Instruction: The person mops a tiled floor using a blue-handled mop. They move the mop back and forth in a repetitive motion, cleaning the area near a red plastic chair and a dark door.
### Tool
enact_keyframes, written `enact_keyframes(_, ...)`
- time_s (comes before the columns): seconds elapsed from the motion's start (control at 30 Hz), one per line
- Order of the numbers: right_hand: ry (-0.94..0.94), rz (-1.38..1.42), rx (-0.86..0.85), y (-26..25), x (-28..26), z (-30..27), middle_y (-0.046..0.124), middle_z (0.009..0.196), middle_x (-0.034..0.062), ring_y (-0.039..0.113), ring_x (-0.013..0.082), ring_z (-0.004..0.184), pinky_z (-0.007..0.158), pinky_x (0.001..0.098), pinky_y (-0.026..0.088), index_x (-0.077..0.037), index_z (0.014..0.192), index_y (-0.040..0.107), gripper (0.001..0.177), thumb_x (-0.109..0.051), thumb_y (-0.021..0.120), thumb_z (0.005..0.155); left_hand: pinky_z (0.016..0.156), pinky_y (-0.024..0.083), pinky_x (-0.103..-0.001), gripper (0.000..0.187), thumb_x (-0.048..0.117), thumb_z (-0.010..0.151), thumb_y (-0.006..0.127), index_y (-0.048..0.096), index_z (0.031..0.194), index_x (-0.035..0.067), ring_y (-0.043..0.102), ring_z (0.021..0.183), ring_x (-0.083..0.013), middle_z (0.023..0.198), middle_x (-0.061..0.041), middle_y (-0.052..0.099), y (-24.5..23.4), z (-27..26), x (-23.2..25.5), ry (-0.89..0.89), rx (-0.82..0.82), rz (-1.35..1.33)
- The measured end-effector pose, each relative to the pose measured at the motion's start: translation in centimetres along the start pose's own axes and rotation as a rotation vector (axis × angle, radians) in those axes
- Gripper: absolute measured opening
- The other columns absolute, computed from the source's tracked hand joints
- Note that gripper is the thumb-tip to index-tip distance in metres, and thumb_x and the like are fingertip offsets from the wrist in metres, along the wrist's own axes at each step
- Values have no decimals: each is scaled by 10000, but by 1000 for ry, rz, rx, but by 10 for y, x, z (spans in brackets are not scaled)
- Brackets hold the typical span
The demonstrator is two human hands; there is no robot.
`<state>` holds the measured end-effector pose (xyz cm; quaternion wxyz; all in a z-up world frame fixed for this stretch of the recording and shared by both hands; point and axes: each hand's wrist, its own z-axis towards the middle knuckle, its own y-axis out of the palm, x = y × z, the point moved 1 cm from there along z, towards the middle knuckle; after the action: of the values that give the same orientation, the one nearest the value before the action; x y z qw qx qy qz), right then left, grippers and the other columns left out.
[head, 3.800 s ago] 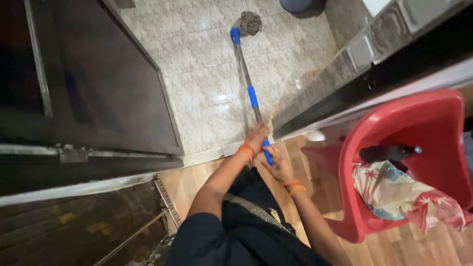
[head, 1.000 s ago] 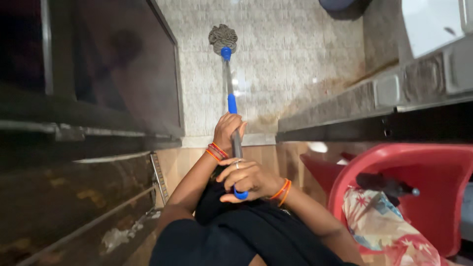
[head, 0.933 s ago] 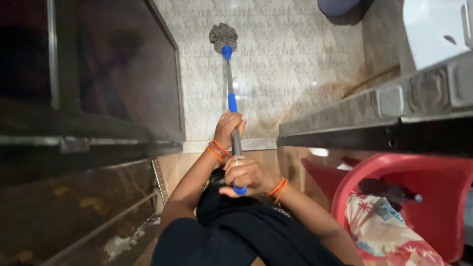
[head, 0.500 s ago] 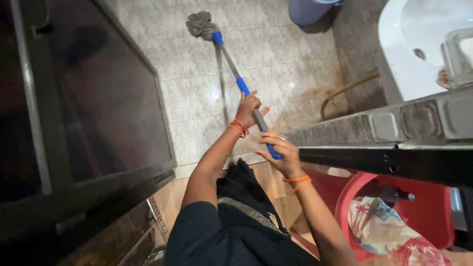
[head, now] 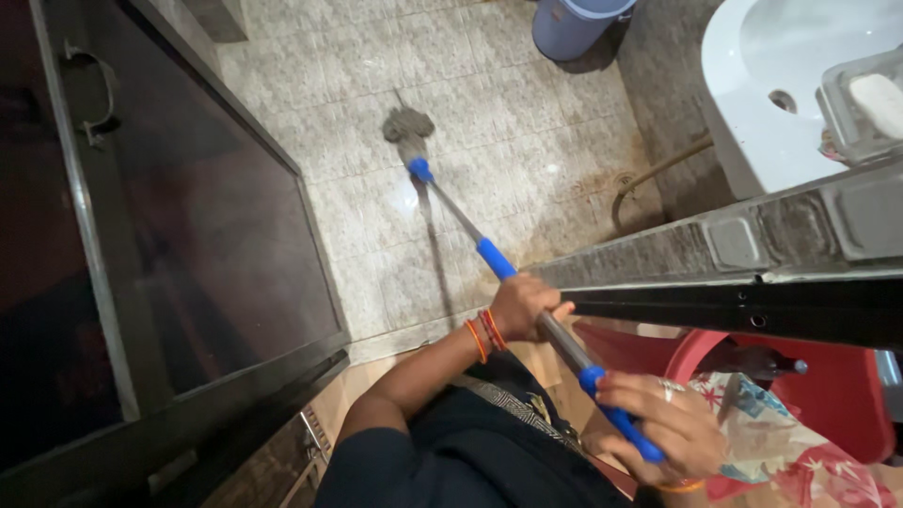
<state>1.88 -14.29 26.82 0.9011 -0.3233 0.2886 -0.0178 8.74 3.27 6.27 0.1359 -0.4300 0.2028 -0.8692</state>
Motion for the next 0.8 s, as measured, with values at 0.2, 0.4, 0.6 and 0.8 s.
enact_keyframes(0.2, 186, 242, 44, -2, -18, 11, 716, 925, 187, 745, 306, 771, 754, 431, 601, -28, 762, 613, 226, -224, 707, 824, 558, 428, -414, 342, 191, 918, 707, 515, 643, 126, 528, 517, -280, 553, -67, 481, -13, -1, 21, 154, 74, -113)
enact_keyframes(0.4, 66, 623, -138, 28, 13, 28, 803, 853, 171, 793, 261, 696, 730, 355, 655, 0, 802, 730, 221, -180, 657, 905, 481, 382, -429, 381, 168, 872, 720, 457, 599, 125, 492, 450, -289, 521, -75, 461, -26, 13, -13, 275, 117, -120)
enact_keyframes(0.6, 163, 420, -149, 72, 45, 34, 714, 828, 105, 776, 335, 920, 890, 453, 624, -25, 753, 647, 247, -120, 563, 965, 518, 439, -448, 276, 157, 823, 698, 500, 634, 125, 545, 511, -318, 565, -90, 488, -21, 14, -103, 296, 39, -10)
enact_keyframes(0.8, 255, 265, -44, 142, 129, -15, 659, 806, 130, 700, 304, 839, 919, 416, 575, 23, 767, 606, 181, 63, 598, 943, 714, 508, -499, 119, 164, 710, 719, 623, 711, 94, 622, 763, -375, 772, -149, 617, 24, -5, -211, -69, 23, 354)
